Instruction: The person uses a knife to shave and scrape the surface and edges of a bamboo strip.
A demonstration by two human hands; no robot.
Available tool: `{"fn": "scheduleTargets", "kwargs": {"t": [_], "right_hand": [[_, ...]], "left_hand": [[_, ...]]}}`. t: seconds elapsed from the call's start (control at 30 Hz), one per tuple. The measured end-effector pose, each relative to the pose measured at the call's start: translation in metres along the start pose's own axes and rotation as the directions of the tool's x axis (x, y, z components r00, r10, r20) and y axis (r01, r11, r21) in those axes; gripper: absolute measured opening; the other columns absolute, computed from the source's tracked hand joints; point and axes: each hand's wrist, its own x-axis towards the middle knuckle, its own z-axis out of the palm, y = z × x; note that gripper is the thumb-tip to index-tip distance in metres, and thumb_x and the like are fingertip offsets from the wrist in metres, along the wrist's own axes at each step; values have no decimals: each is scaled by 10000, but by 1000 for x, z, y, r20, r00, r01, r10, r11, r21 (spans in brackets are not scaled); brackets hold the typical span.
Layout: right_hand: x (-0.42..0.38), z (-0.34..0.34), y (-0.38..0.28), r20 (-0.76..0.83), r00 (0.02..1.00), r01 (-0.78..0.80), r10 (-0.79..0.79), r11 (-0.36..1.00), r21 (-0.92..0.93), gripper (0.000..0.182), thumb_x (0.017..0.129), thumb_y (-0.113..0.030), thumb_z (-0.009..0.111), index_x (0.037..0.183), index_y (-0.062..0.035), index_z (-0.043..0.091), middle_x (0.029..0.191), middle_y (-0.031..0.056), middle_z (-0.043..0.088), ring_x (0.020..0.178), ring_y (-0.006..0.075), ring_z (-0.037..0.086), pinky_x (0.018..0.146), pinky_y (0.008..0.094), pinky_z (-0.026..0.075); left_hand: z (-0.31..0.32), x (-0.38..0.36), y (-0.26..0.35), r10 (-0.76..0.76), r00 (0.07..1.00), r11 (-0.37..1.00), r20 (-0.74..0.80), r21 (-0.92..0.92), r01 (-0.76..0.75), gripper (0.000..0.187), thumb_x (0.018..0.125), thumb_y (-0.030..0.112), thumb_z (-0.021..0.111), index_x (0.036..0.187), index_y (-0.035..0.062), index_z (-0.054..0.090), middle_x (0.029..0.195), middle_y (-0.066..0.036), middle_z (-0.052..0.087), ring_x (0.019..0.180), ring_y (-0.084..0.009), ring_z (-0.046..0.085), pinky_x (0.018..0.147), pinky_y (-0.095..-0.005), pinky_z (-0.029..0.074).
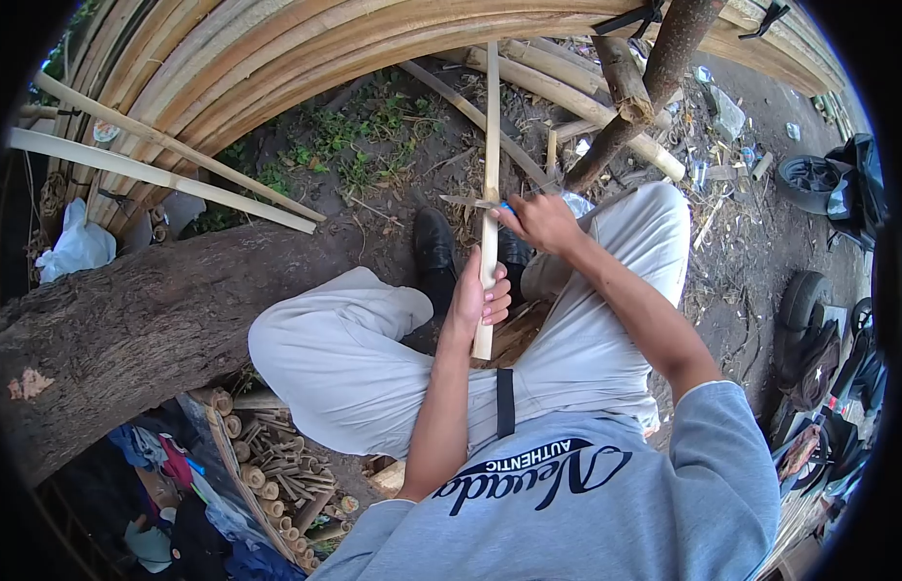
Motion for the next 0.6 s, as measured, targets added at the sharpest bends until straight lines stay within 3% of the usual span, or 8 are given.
{"fn": "scheduleTargets", "kwargs": {"t": [0.07, 0.13, 0.33, 0.43, 0.53, 0.6], "right_hand": [[1, -2, 0, 34, 999, 2, -1, 1000, -27, 556, 1000, -555, 476, 808, -64, 652, 551, 185, 599, 542, 403, 631, 512, 490, 508], [-1, 3, 4, 8, 1000, 9, -8, 999, -42, 565, 996, -567, 476, 805, -65, 652, 551, 180, 600, 542, 402, 632, 510, 485, 509], [2, 6, 8, 74, 995, 70, -69, 997, -22, 563, 999, -560, 474, 794, -67, 654, 547, 175, 595, 551, 398, 630, 505, 479, 504], [7, 10, 15, 47, 991, 129, -128, 992, -7, 495, 993, -513, 529, 792, -76, 645, 549, 159, 585, 510, 370, 608, 474, 460, 475], [11, 14, 41, 76, 981, 178, -177, 984, -5, 575, 1009, -547, 461, 780, -57, 655, 564, 190, 598, 564, 401, 637, 518, 484, 513], [21, 6, 73, -59, 991, -127, 122, 987, -95, 568, 1022, -520, 453, 779, -42, 641, 586, 204, 605, 575, 416, 637, 529, 498, 514]], "left_hand": [[11, -5, -1, 21, 996, 996, -83, 85, -14, 604, 1005, 685, 289, 826, 136, 464, 500, 71, 265, 326, -62, 227, 284, -233, 206], [16, -6, -1, 78, 960, 964, -269, 264, -5, 602, 1012, 679, 263, 811, 140, 439, 509, 71, 252, 335, -57, 214, 292, -237, 189], [23, -9, -7, 124, 917, 929, -379, 369, 27, 614, 997, 706, 259, 773, 151, 394, 511, 82, 209, 349, -56, 202, 318, -256, 166], [24, -9, -7, 145, 908, 916, -394, 400, 27, 608, 1001, 700, 262, 777, 148, 385, 510, 78, 216, 347, -56, 203, 312, -255, 169], [24, -8, -6, 153, 902, 916, -404, 401, 25, 604, 1002, 697, 267, 784, 147, 386, 510, 74, 229, 343, -56, 205, 303, -249, 175], [21, -15, -1, 150, 905, 915, -398, 402, 25, 605, 1000, 699, 269, 785, 147, 390, 511, 76, 229, 343, -58, 203, 302, -249, 175]]}}
